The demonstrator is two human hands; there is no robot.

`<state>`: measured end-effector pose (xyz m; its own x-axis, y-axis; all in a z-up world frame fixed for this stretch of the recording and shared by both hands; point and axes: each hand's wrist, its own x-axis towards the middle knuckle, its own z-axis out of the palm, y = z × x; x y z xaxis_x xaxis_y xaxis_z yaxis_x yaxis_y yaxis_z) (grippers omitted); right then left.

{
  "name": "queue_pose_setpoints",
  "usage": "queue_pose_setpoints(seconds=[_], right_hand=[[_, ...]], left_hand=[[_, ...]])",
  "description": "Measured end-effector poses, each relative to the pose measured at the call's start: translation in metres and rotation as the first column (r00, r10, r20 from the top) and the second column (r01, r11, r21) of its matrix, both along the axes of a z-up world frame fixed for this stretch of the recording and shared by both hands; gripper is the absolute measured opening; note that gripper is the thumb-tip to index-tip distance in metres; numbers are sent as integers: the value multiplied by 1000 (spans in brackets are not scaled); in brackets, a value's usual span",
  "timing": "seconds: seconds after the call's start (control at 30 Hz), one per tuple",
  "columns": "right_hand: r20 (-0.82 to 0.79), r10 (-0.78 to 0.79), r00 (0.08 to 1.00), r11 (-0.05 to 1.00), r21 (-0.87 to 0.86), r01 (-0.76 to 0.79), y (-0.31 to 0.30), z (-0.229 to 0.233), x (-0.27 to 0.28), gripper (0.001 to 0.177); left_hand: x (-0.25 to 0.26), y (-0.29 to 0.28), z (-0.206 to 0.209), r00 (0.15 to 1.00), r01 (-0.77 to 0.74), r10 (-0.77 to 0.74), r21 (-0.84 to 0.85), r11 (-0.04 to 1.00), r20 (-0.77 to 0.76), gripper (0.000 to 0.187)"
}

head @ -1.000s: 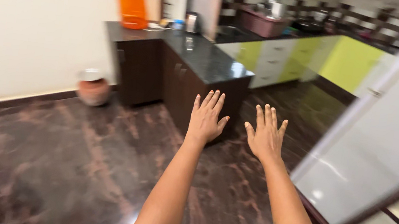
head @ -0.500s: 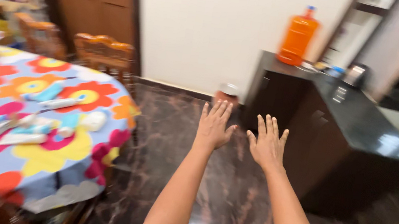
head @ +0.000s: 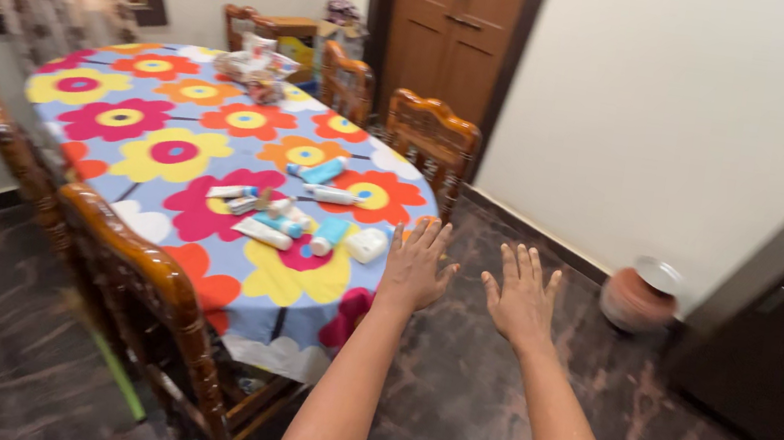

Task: The person picks up various bottles and tubes from a dining table and places them into a cabinet shelf. The person handles items one by one, moving from the table to the cabinet and back repeatedly.

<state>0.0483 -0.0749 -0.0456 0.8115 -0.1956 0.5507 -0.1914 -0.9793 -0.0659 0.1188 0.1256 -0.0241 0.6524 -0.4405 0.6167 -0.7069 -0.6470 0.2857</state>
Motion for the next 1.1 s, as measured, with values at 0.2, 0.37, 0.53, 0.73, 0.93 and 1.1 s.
queue_pose_setpoints(seconds=[0.2,0.37,0.53,0.73,0.93,1.1], right_hand=[[-42,109,993,994,24,-108,51,-11,79,66],[-39,163,986,986,22,-162,86,-9,144,65],[-61,195,979,980,61,-191,115,-19,194,65],[-102,224,969,972,91,-215,125,-48,247,64],[-138,232,963,970,114,-217,113,-74,316,63],[-145,258,955,960,147,-238,98,-86,377,63]], left_hand=[[67,69,-16,986,-164,164,39,986,15,73],[124,121,-16,970,-244,245,57,968,-7,72],[167,159,-26,955,-296,297,28,955,-16,71],[208,172,-47,947,-315,317,43,948,-51,70],[264,167,-65,945,-309,314,65,949,-89,68],[317,156,-71,932,-310,327,123,943,-157,69]])
